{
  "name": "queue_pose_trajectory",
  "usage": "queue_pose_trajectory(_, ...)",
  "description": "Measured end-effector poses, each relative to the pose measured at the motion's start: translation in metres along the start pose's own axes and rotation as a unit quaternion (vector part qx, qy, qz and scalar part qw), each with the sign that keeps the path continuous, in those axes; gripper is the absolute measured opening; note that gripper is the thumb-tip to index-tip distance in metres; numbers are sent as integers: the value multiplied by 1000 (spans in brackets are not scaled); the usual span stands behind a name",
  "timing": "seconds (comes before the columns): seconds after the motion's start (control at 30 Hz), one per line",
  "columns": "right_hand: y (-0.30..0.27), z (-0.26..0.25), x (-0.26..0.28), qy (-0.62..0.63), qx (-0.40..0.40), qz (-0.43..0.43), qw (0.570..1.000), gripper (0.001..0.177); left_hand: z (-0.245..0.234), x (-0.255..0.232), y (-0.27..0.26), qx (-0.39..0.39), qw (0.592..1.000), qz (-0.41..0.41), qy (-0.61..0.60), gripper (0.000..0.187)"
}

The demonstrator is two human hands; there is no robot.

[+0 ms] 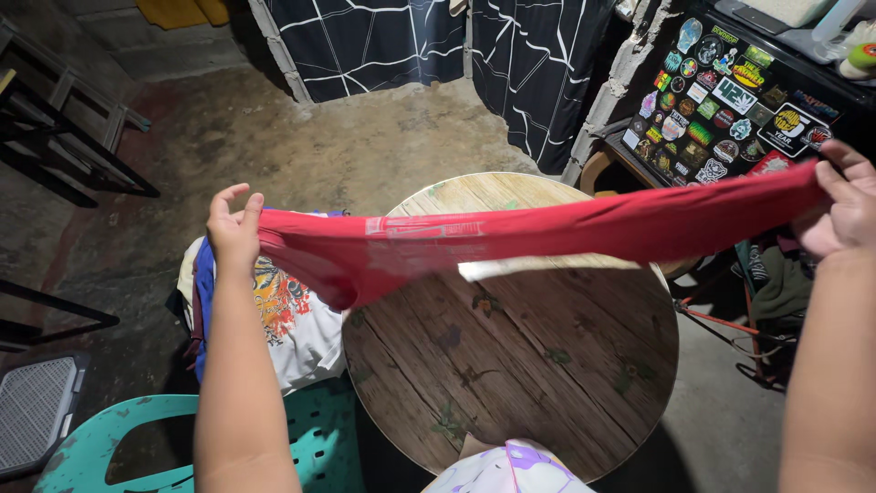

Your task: The person folds several t-shirts one by one on a round table. They smooth and align each shirt, fold the sides and bottom up, and place the folded shirts in a neat stack. The shirts include red, white, blue, and maroon colors.

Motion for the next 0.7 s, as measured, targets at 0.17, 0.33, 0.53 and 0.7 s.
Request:
queue_pose_trajectory(0.17,-14,18,-66,-172,20,196,965,53,9,19,-5,103,983,-66,-137,50)
queue_pose_trajectory(0.33,-12,-21,-73,-93,-23,169,981,46,-12,39,-17,115,951,-100,-269,47)
queue_pose_trajectory(0.53,23,-62,-133,-527,-50,275,803,36,29,114,6,173,944,-113,255,52)
queue_pose_trajectory(0.7,46,-52,-176,-258,-201,278,903,29,108,142,36,123,958,-240,-98,44)
Point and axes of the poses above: each hand's wrist, its own y-axis towards the middle knuckle, its own z-axis out of the palm, x = y × z, the point moved 8 cm from there along y, towards the middle knuckle, and after that the axes turned 14 degrees about y, right-handed, at the moved point
